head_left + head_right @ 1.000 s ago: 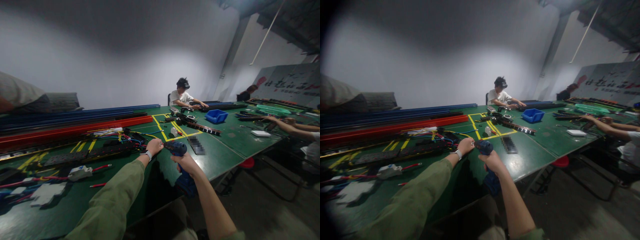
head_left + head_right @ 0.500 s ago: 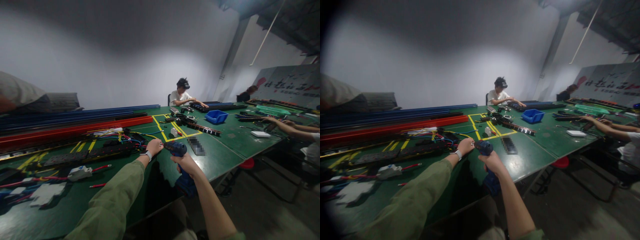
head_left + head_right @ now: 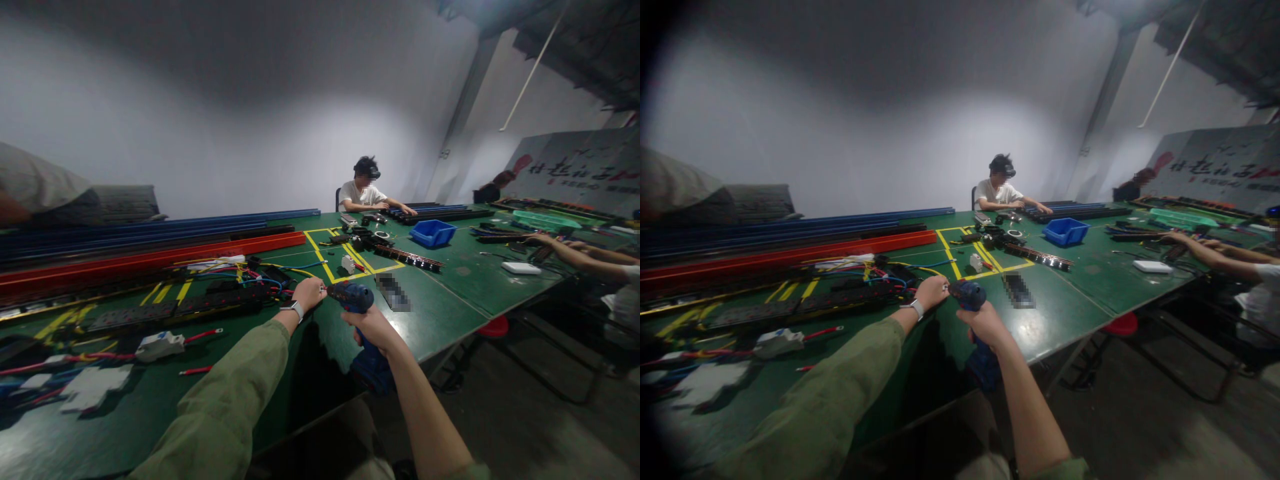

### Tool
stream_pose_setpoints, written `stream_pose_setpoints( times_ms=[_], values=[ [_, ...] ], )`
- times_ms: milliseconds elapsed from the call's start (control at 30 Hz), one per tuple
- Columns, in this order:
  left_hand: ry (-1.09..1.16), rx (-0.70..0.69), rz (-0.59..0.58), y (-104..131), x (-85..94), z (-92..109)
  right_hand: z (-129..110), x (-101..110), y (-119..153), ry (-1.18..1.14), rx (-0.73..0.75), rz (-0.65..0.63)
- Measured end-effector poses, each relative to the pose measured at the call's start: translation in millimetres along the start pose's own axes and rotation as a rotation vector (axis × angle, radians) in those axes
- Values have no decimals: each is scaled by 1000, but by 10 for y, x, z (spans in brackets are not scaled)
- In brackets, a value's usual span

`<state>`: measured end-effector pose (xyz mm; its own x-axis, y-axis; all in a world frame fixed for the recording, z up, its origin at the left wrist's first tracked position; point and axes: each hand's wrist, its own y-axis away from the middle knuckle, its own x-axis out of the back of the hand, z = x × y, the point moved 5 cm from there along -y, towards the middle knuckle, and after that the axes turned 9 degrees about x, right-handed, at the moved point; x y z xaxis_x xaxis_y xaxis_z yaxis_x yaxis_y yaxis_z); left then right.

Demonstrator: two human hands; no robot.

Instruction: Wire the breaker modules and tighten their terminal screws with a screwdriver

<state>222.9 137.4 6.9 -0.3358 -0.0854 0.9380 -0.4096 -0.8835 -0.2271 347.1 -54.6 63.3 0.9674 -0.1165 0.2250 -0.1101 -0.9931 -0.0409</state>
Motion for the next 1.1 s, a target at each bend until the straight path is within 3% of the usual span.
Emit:
stream_pose_setpoints(
  times_ms=[1100],
  values=[
    [-1,-5,14,-13,-30,-20,-47,2,25,17,-13,22]
  ],
)
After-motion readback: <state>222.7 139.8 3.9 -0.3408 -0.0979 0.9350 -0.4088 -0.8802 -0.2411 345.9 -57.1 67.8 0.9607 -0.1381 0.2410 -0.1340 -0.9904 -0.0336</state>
